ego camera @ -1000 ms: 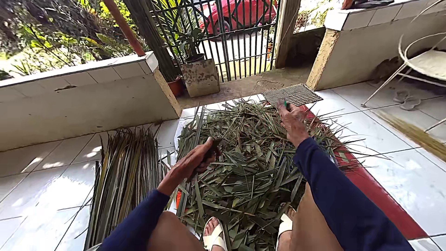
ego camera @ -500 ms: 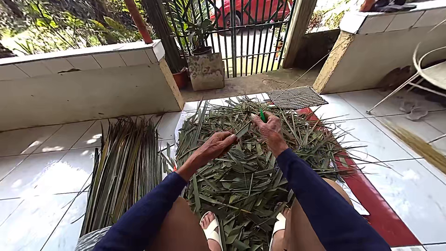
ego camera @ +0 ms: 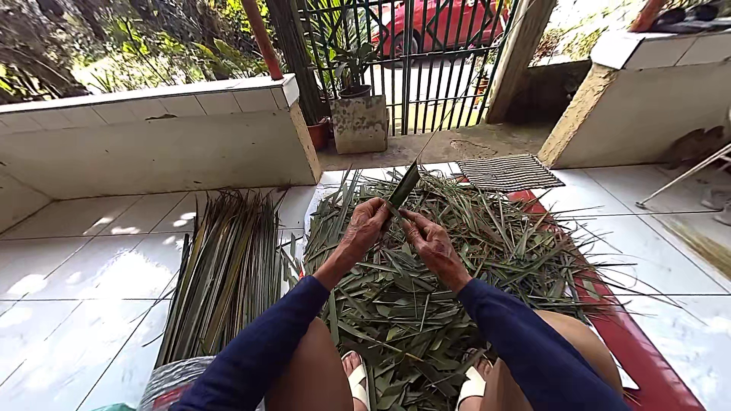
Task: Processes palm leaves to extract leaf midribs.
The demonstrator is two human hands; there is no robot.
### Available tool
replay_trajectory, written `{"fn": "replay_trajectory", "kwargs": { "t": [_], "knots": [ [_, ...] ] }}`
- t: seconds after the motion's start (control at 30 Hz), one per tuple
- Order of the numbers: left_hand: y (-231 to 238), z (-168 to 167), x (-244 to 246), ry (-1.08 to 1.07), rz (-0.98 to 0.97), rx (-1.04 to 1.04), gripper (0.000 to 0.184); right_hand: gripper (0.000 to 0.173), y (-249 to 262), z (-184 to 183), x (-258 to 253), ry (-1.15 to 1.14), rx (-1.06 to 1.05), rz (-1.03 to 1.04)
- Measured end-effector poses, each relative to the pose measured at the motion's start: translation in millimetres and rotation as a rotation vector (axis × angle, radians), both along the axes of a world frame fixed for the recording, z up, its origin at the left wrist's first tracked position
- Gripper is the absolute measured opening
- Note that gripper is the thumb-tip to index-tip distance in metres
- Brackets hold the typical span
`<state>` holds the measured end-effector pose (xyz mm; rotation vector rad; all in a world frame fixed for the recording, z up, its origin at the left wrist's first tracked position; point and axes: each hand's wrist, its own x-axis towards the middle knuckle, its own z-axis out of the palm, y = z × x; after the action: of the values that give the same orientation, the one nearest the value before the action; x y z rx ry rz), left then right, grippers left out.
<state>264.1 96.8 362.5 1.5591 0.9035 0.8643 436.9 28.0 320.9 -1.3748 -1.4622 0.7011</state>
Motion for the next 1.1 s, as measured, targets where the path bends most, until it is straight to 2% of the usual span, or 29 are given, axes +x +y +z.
{"fn": "replay_trajectory", "kwargs": {
  "t": [0.37,0.67,0.93,1.1],
  "knots": [
    [-8,8,1,-0.147,-0.069,-0.198,0.023,0.036,-1,3,-2,-0.032,0.103,-0.061],
    [-9,10,-6,-0.119,-0.086,-0.186,0.026,0.035,3,4,-7,-0.038,0.110,-0.088],
    [-7,9,-11,-0.138,-0.095,-0.284,0.024,0.035,5,1,-10,-0.058,0.111,-0.083],
    [-6,14,-18,-0.210,-0.210,-0.413,0.024,0.034,5,4,-10,0.000,0.103,-0.071]
  ]
}}
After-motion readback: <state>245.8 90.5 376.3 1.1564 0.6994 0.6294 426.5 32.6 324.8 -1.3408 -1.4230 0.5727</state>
